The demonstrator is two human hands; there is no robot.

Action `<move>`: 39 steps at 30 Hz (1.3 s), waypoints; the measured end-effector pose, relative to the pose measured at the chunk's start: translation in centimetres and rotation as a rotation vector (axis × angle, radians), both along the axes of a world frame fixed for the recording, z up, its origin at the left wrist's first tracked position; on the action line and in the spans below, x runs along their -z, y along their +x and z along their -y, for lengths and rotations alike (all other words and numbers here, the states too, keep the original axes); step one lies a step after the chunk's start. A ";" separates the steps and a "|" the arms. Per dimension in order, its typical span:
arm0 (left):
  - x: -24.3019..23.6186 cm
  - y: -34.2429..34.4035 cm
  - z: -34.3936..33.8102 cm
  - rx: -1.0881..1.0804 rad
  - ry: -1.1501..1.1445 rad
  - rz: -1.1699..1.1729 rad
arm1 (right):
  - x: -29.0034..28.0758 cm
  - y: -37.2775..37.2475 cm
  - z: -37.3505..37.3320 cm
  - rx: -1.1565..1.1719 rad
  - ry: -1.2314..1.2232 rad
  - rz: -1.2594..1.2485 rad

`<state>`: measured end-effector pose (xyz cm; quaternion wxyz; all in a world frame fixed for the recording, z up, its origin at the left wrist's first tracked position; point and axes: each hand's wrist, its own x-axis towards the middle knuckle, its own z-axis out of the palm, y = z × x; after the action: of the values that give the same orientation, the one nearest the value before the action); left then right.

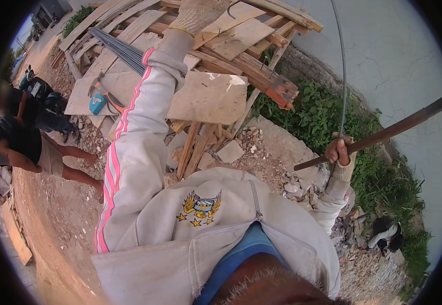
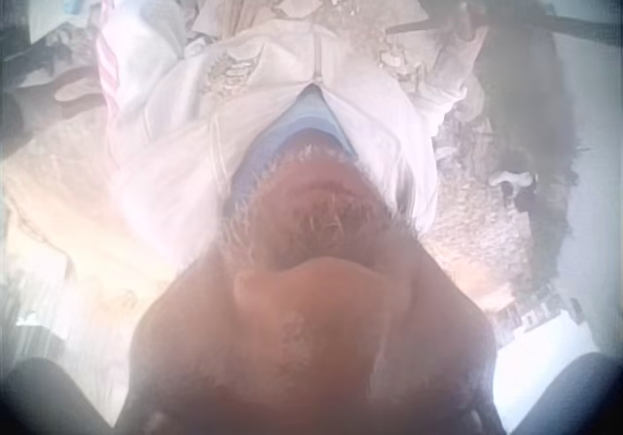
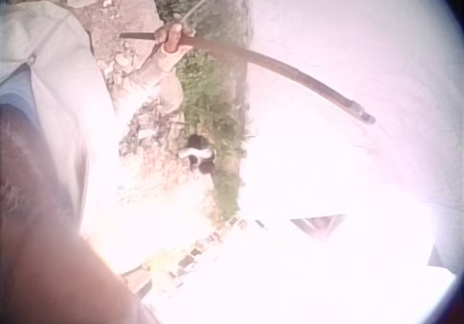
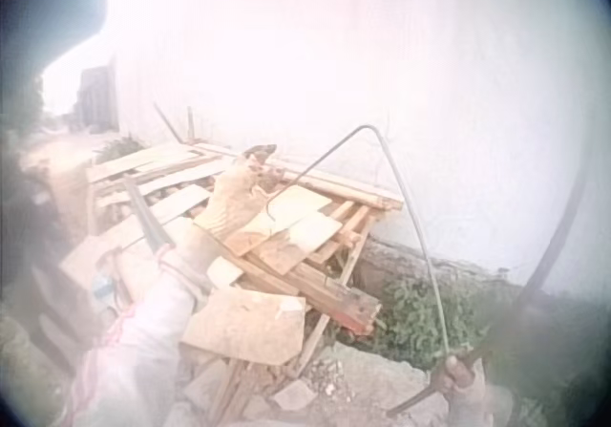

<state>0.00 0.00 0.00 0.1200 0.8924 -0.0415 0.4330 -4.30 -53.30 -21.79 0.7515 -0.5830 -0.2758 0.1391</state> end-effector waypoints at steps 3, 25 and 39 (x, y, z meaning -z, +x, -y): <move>4.1 0.5 0.9 0.296 -0.333 -0.193 | -0.6 -0.6 0.2 -0.078 0.044 -0.087; 26.4 -0.9 9.7 -0.121 -0.449 -0.622 | 5.2 10.9 11.7 -0.137 -0.529 -0.734; 27.4 -2.4 13.2 -0.212 -0.282 -0.658 | 5.2 9.8 13.2 -0.039 -0.619 -0.785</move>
<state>-2.41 -13.21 -27.38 0.2030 0.9579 0.1519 0.1345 5.50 -66.51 -27.04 0.5875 -0.6771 0.0712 0.4373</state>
